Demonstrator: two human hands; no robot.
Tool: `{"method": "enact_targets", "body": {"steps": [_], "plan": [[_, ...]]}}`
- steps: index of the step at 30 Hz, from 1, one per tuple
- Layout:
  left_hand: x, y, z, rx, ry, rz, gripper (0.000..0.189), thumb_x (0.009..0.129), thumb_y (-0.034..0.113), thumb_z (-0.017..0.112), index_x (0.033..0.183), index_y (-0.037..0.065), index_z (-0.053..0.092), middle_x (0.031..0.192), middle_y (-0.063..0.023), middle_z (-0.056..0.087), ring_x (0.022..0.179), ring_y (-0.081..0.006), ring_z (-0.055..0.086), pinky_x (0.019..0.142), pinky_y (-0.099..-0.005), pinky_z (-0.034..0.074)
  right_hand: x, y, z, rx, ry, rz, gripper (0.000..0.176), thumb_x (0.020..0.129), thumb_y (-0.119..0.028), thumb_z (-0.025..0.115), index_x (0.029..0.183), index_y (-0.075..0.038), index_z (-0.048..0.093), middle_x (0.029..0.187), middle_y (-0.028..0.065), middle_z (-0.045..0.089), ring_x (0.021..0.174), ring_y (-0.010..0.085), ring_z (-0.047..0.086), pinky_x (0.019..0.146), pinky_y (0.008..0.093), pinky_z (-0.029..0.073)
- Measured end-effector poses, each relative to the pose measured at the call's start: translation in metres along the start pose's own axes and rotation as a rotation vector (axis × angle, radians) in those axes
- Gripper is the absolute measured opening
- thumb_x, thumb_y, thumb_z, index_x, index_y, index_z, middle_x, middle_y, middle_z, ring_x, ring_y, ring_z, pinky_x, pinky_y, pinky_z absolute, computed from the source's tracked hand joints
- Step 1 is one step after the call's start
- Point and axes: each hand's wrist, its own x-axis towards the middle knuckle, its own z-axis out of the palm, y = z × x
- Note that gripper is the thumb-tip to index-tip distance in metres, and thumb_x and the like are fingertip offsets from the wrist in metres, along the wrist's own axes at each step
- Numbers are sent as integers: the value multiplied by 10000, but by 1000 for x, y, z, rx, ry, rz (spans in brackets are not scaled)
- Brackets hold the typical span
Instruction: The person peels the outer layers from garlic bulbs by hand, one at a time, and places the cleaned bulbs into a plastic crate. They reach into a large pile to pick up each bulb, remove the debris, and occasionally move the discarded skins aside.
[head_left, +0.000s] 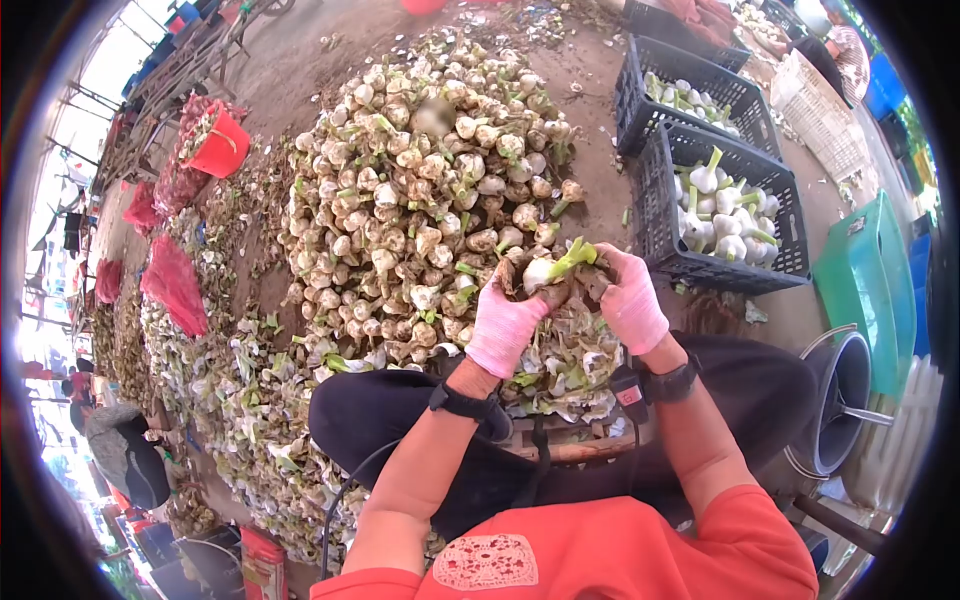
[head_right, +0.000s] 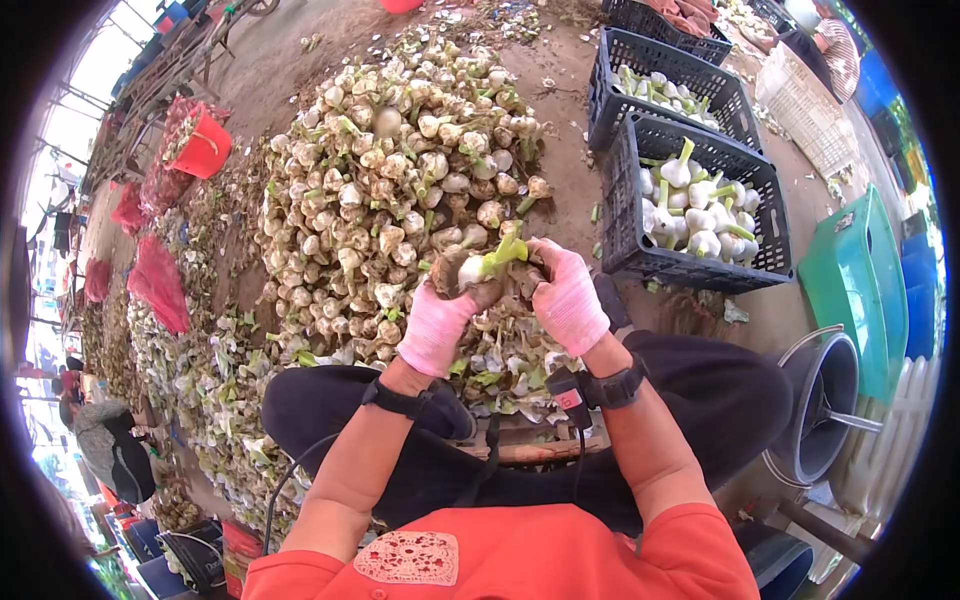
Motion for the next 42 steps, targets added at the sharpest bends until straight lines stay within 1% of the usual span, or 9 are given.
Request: {"method": "enact_targets", "body": {"steps": [6,9,16,31,34,36,37,39,42], "plan": [[-13,-7,-2,-210,-239,-213,568,719,6,752,1229,23,502,1157,-44,571,1057,-131,546,906,-275,469,15,46,-23,-507,229,-72,374,733,60,514,1093,-8,590,946,198,607,915,339,598,827,346,470],[-8,-17,-6,-182,-237,-91,604,693,-4,770,1233,25,500,1154,-41,579,1067,-137,545,921,-289,461,6,60,-40,-851,-157,-10,468,740,58,545,1188,-73,566,1087,176,567,952,308,598,809,329,495],[1,-12,-3,60,-227,9,576,687,-35,759,1211,21,525,1147,-45,599,1035,-120,558,914,-283,464,0,-25,-38,-1,-319,30,412,768,76,617,1170,21,549,1015,95,634,859,166,623,774,269,501],[-13,5,-4,-482,-218,-306,491,839,73,608,1295,2,441,1198,-107,552,1051,-189,578,931,-299,453,-9,-40,-14,-712,-94,-239,309,630,-23,616,938,-3,601,904,184,623,860,374,600,763,418,485],[-13,5,-4,-513,-274,-249,549,797,65,611,1309,8,421,1161,-92,573,1011,-180,590,908,-302,459,0,-26,-18,-598,-118,-215,286,657,-36,636,941,-17,607,922,182,627,878,371,603,769,415,488],[-13,1,-11,84,-399,60,577,803,69,615,1334,23,393,1117,-81,595,986,-164,590,870,-292,467,10,11,-16,-567,-251,27,257,709,-112,650,953,-39,615,952,186,629,900,365,606,784,416,490],[-14,0,-8,-282,-328,-274,586,802,75,635,1333,32,388,1078,-71,607,964,-143,586,838,-281,471,13,36,-14,-924,-291,11,259,744,-187,639,968,-58,624,975,193,629,909,362,613,790,418,495],[-15,1,-7,-194,-310,-183,596,788,86,688,1313,43,409,1048,-51,608,944,-134,582,826,-276,476,0,58,-15,-1073,-490,347,294,761,-157,577,1048,-113,627,1030,167,632,988,317,607,879,400,469],[-12,2,-9,-128,-245,-137,643,747,80,748,1298,44,418,1041,-39,607,950,-135,580,853,-284,472,-26,105,-22,-1194,-554,311,416,744,-154,619,1159,-187,615,1126,124,611,1048,293,587,911,377,458]]}}
